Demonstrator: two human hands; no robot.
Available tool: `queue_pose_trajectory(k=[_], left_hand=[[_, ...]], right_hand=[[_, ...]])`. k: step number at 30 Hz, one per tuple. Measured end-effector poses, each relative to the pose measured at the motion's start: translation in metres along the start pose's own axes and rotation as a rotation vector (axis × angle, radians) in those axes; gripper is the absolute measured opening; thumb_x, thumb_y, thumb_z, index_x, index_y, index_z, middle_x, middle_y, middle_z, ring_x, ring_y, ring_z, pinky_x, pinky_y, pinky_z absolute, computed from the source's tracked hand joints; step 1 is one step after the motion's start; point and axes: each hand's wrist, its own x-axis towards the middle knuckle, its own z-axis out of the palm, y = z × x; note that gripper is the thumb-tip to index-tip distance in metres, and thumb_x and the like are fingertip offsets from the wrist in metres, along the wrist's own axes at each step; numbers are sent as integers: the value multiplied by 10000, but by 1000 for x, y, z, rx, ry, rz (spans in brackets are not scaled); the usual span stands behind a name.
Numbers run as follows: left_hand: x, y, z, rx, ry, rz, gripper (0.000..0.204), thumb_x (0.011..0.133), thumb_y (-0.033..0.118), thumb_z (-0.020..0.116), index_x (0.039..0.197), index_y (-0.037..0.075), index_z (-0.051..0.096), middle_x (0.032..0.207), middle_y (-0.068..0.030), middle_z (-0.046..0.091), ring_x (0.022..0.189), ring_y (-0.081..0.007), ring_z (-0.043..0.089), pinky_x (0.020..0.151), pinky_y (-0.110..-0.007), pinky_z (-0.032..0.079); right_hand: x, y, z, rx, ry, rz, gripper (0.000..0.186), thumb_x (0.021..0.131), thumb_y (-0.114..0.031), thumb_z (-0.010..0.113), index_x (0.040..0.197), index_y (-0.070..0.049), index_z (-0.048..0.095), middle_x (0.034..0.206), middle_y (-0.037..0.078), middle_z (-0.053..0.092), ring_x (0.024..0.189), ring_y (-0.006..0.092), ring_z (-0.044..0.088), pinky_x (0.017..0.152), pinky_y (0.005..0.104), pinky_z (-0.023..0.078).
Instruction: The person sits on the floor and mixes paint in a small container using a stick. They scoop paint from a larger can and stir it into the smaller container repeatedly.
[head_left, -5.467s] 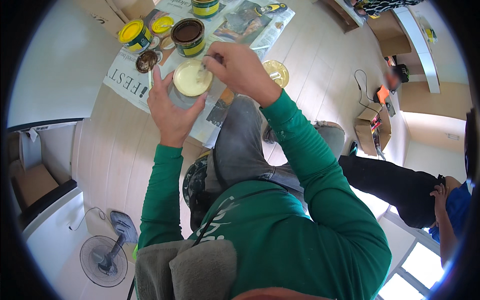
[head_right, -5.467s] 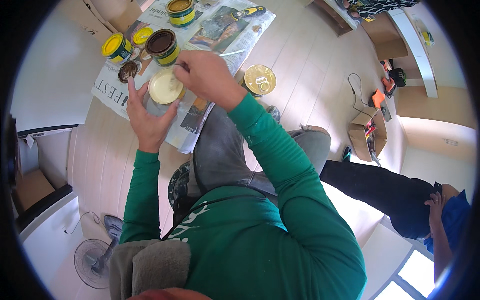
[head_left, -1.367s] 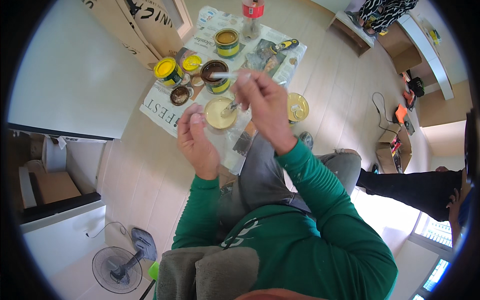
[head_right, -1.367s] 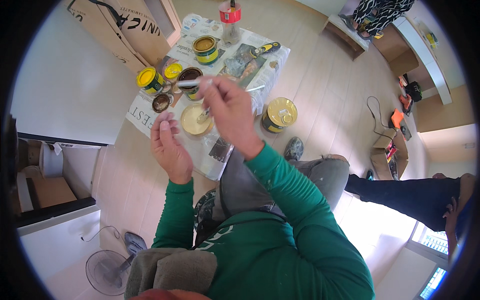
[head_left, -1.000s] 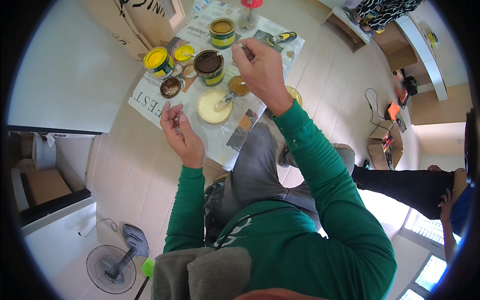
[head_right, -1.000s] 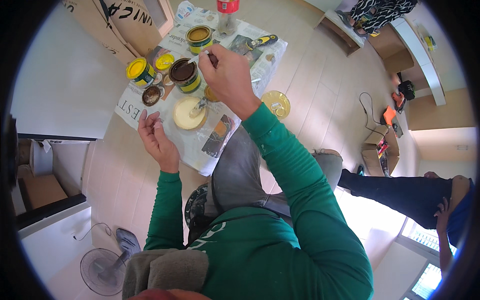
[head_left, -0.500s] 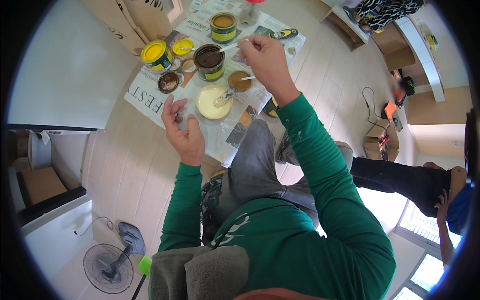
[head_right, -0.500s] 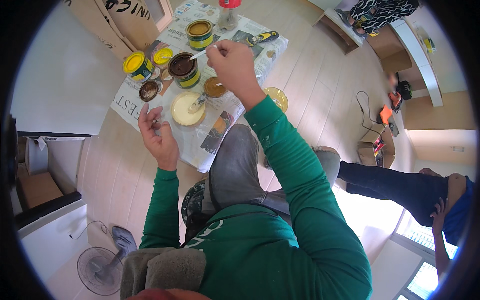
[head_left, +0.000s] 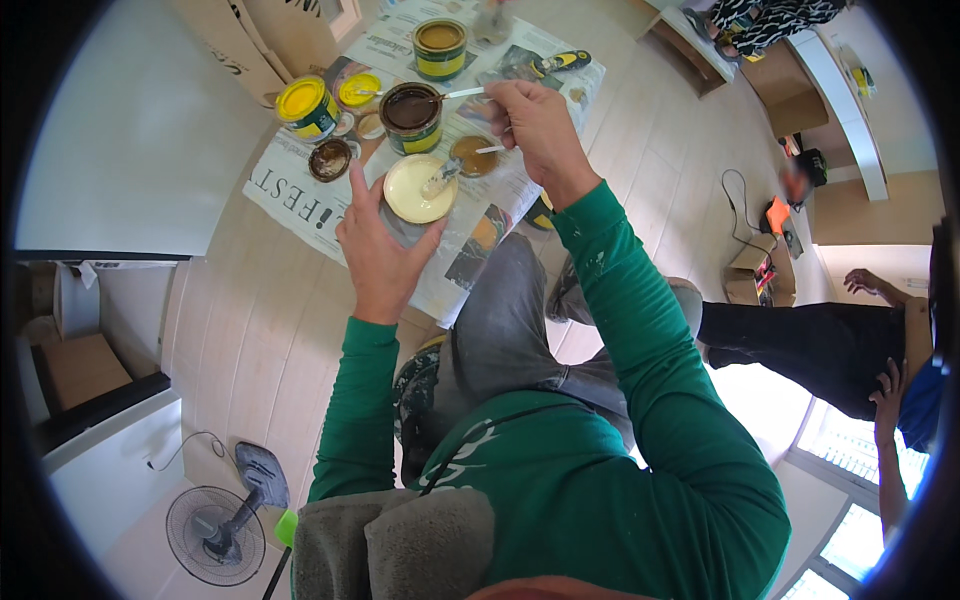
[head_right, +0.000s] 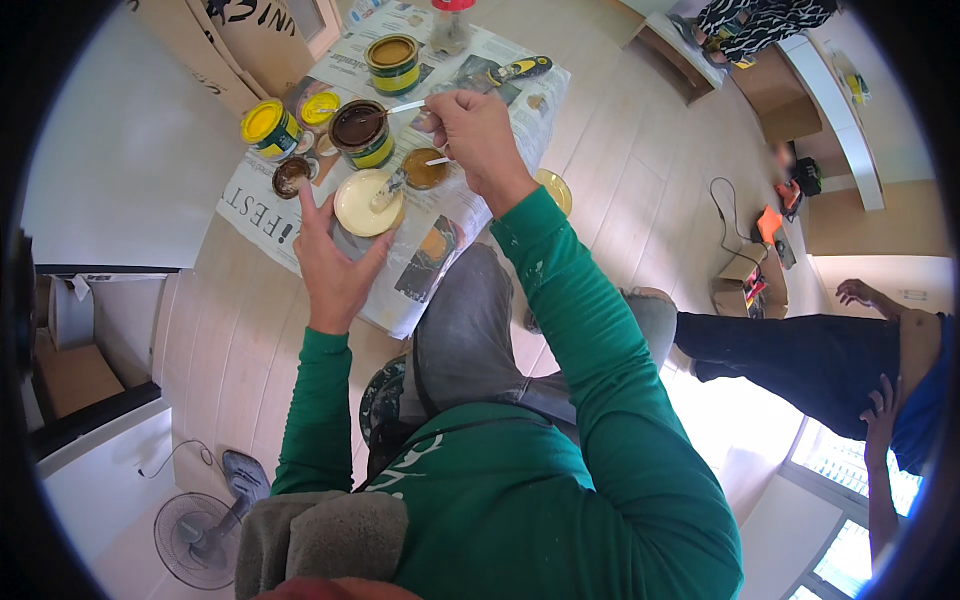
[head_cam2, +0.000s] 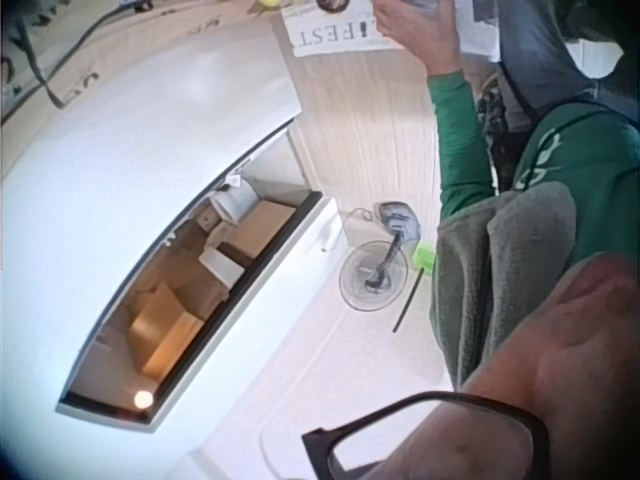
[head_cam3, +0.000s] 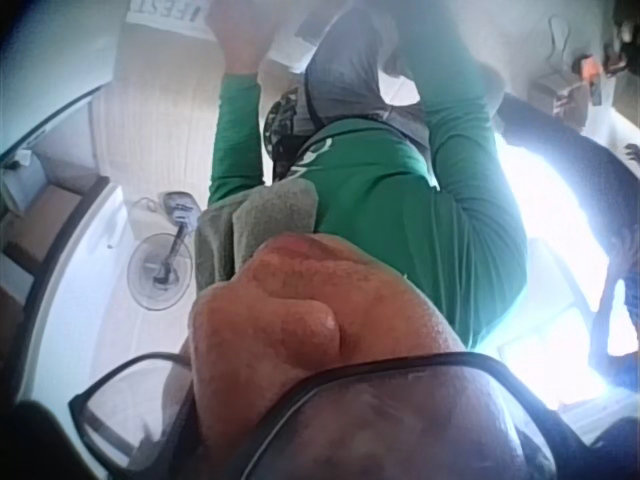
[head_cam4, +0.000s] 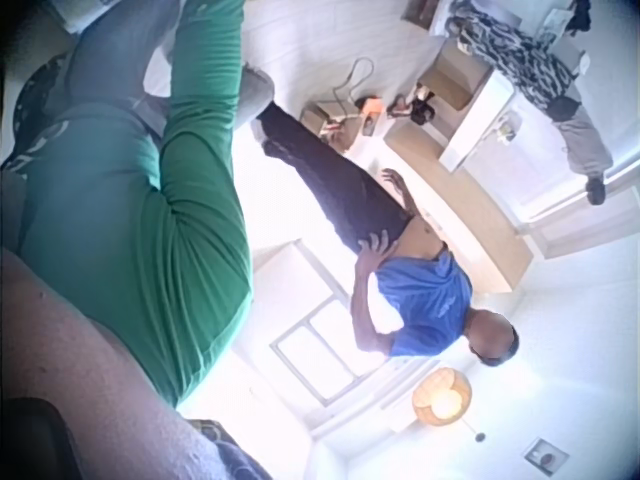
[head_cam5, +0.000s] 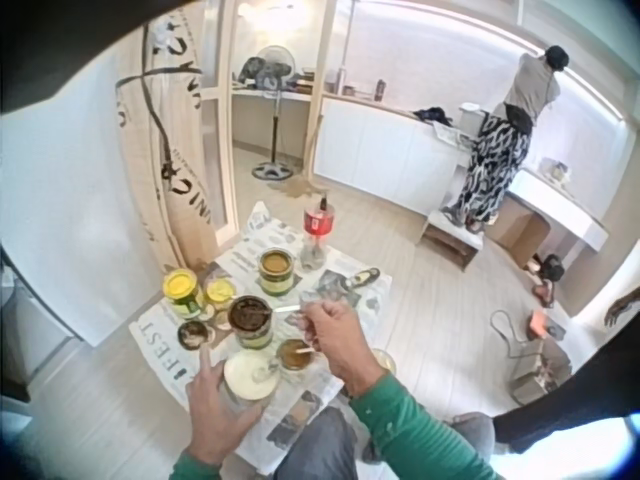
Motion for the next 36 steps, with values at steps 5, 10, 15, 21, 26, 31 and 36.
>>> queue_pose_trajectory(k=[5, 10, 15, 21, 26, 31, 36], left_hand=[[0, -1, 1, 33, 20, 33, 1250, 852, 397, 949, 1737, -43, 184, 1482, -125, 681, 1277, -355, 620, 1106, -519, 379], [-1, -1, 3, 53, 41, 20, 1249, 849, 402, 948, 1735, -44, 191, 1458, -125, 695, 1232, -362, 634, 1078, -520, 394], [-1, -2, 6, 76, 73, 68, 1259, 844, 409, 947, 1734, -52, 186, 1434, -135, 705, 1213, -367, 636, 1063, -516, 408], [-1, -1, 4, 106, 71, 54, 1282, 828, 417, 952, 1733, -62, 181, 1432, -142, 707, 1234, -370, 632, 1076, -520, 408], [-1, -2, 5, 69, 66, 33, 1290, 812, 397, 959, 1731, -64, 180, 1443, -169, 697, 1257, -387, 623, 1099, -529, 403], [-10, -3, 2, -118, 211, 29, 1130, 869, 245, 862, 1726, -61, 192, 1515, -207, 630, 1265, -340, 611, 1115, -479, 412], [-22, -19, 8, -426, 512, -19, 797, 994, 29, 584, 1714, -13, 243, 1618, -219, 524, 1316, -261, 557, 1115, -398, 439]], right_hand=[[-4, 1, -4, 7, -45, 1, 227, 1024, -206, 730, 901, -21, 775, 800, 26, 736, 638, 82, 595, 563, 256, 439], [-37, -17, -5, -54, -133, -27, 205, 1060, -219, 729, 1003, -27, 774, 810, -10, 691, 701, 72, 577, 630, 251, 450], [-71, 10, -3, -274, -133, -310, 252, 1063, -198, 744, 1127, 42, 788, 839, 38, 751, 769, 56, 627, 682, 261, 515], [-87, 14, 1, -488, -133, -471, 224, 1050, -180, 765, 1144, 22, 786, 855, 96, 753, 746, 114, 655, 681, 304, 552], [-90, 17, 4, -518, -138, -593, 211, 1063, -151, 763, 1196, 6, 813, 867, 29, 723, 782, 63, 594, 672, 264, 497], [-90, 33, 8, -335, -65, -361, 236, 1042, -162, 771, 1199, 10, 811, 903, 119, 767, 779, 147, 679, 697, 288, 539], [-84, 39, 43, -352, -42, -573, 209, 998, -158, 796, 1166, -40, 835, 852, 123, 748, 750, 219, 697, 669, 350, 549]])
